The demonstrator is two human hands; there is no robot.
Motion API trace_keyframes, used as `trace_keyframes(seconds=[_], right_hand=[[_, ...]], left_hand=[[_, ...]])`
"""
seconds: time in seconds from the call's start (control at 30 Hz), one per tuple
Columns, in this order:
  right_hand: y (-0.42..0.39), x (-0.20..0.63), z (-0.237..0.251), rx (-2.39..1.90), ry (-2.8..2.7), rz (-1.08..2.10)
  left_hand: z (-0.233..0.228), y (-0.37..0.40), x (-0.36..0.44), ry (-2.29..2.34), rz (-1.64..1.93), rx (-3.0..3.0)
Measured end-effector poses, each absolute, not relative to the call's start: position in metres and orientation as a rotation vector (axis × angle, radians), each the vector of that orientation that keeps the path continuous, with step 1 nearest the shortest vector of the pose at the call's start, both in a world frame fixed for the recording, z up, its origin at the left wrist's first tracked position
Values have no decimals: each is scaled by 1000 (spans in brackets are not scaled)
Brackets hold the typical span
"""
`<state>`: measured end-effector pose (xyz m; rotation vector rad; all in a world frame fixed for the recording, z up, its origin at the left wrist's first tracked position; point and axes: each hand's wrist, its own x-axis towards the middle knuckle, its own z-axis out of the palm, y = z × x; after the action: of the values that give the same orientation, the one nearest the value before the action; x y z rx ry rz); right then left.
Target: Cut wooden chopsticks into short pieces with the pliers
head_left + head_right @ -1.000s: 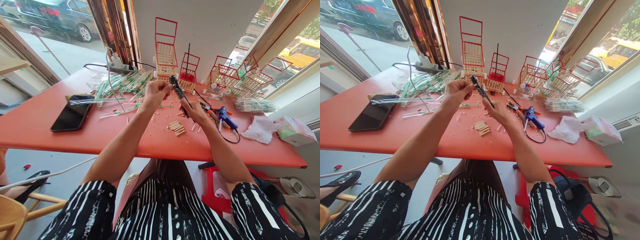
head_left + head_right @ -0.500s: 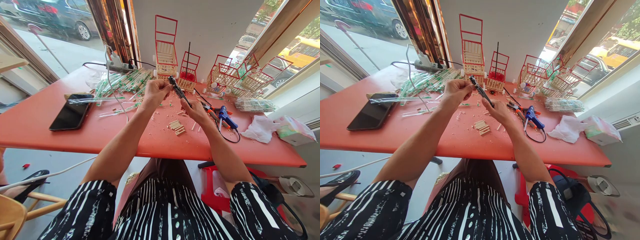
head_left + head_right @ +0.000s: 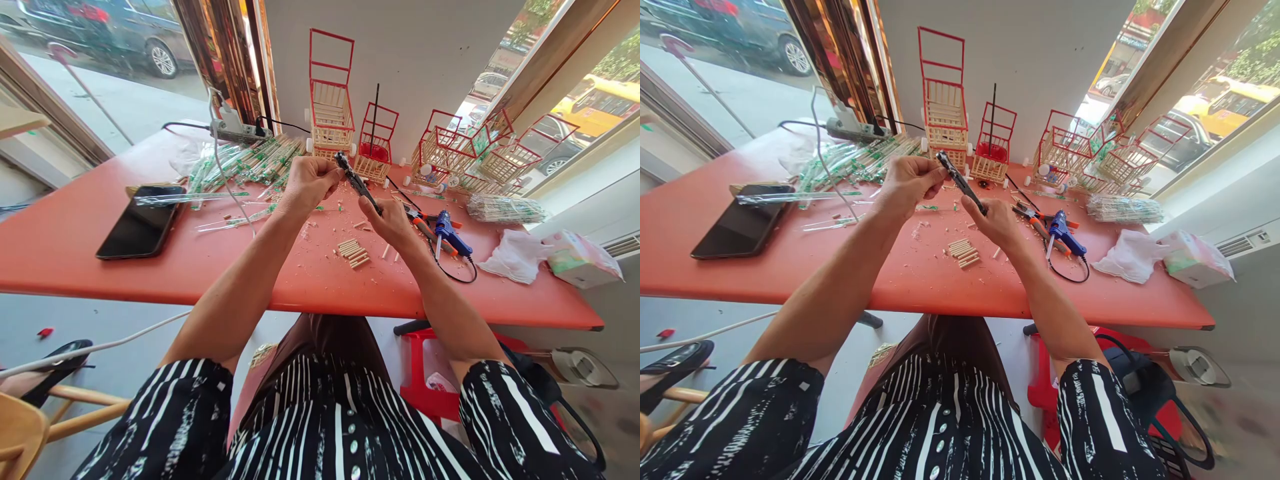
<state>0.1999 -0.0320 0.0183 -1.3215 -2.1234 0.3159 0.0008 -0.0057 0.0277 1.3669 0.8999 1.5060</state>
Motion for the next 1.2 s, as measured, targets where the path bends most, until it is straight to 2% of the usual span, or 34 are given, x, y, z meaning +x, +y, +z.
trace_keyframes(seconds=[0.17,0.27,0.43,0.5,1.0,1.2], right_hand=[[-28,198,12,-1373,-2072,242],[-27,197,11,-1385,-2047,300],[-30,197,15,-1379,-2006,754],[-31,198,16,-1355,-2013,845],[-26,202,18,-1384,-2190,482],[-27,201,16,-1365,-2170,494]], left_hand=[[29,-7,0,886,1480,1288],[32,-9,-1,875,1435,1243],[35,-14,-2,839,1356,1148],[36,-16,-2,833,1330,1118],[36,-15,-1,859,1275,1033],[38,-15,-4,833,1230,993]])
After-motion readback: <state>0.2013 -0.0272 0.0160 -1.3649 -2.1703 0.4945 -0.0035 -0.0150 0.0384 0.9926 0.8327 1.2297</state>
